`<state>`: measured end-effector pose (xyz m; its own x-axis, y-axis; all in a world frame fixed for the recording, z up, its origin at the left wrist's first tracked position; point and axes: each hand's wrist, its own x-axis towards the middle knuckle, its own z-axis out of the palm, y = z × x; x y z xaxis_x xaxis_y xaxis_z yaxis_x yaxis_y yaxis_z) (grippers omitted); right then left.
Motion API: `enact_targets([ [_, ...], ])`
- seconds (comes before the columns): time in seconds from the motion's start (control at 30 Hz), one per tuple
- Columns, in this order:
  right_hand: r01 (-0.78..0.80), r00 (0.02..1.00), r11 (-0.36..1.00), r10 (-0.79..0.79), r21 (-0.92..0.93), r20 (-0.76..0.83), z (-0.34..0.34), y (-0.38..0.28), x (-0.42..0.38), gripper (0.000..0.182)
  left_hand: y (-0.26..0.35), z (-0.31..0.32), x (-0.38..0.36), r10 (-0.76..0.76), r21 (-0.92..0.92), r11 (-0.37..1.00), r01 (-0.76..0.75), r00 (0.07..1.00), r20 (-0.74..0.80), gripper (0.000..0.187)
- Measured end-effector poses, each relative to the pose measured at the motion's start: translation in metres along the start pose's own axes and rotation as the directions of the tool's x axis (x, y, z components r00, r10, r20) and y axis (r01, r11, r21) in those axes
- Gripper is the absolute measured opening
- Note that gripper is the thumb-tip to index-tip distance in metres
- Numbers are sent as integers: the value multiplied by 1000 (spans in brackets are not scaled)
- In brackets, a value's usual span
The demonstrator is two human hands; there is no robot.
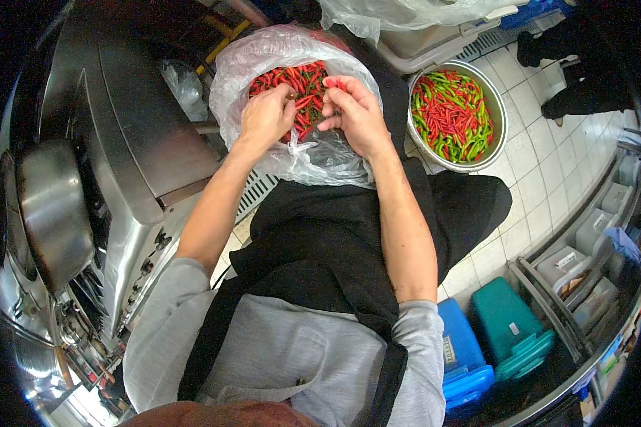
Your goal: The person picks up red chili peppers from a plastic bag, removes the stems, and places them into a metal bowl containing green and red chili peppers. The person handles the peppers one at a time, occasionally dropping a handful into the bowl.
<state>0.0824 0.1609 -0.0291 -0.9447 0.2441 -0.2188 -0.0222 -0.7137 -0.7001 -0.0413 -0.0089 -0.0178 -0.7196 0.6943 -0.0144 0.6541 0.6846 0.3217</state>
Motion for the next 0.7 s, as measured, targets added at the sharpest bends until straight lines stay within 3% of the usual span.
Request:
enact_targets([
  [0.07,-31,999,999,30,36,26,0,-2,1,28,-7,2,-4,145,-8,989,-147,986,-80,21],
  [0.1,-29,999,999,28,37,26,1,-3,1,28,-6,-1,-5,147,-6,989,-148,986,-80,21],
  [0.17,-44,999,998,43,48,29,1,-3,-1,29,1,-5,-7,-105,-415,906,79,994,-42,24],
  [0.2,-41,999,998,40,49,22,2,-4,-1,29,1,-4,-6,-100,-417,906,75,994,-38,24],
  [0.27,-29,1000,1000,29,3,-7,6,-4,-2,29,-3,-1,-5,-197,-812,541,218,972,130,28],
  [0.33,-12,1000,999,12,-43,-8,6,-1,-1,30,-2,-9,-4,-210,-824,517,234,967,143,29],
  [0.37,6,1000,996,-7,-89,-9,5,0,-1,30,-3,-16,-3,-203,-506,849,149,978,-53,29],
  [0.4,5,1000,996,-6,-90,-8,4,2,-1,30,-3,-21,-4,-108,-65,993,96,969,-222,29],
  [0.47,20,1000,994,-22,-104,-17,4,3,0,30,-9,-20,0,-109,-79,992,93,967,-231,25],
  [0.53,32,999,993,-36,-117,-33,4,3,1,28,-3,-18,-1,-69,-201,978,62,997,-25,29],
  [0.57,44,998,990,-50,-132,-49,5,3,1,26,2,-14,-1,-50,-178,982,58,998,49,27],
  [0.6,44,998,990,-51,-132,-49,4,4,1,26,7,-10,-1,-49,-178,982,57,998,49,27],
  [0.67,66,997,991,-69,-119,-22,3,5,1,26,17,-2,1,19,67,998,-21,999,28,30],
  [0.7,66,997,990,-70,-123,-24,4,5,0,26,18,2,2,29,105,994,-33,999,38,36],
])
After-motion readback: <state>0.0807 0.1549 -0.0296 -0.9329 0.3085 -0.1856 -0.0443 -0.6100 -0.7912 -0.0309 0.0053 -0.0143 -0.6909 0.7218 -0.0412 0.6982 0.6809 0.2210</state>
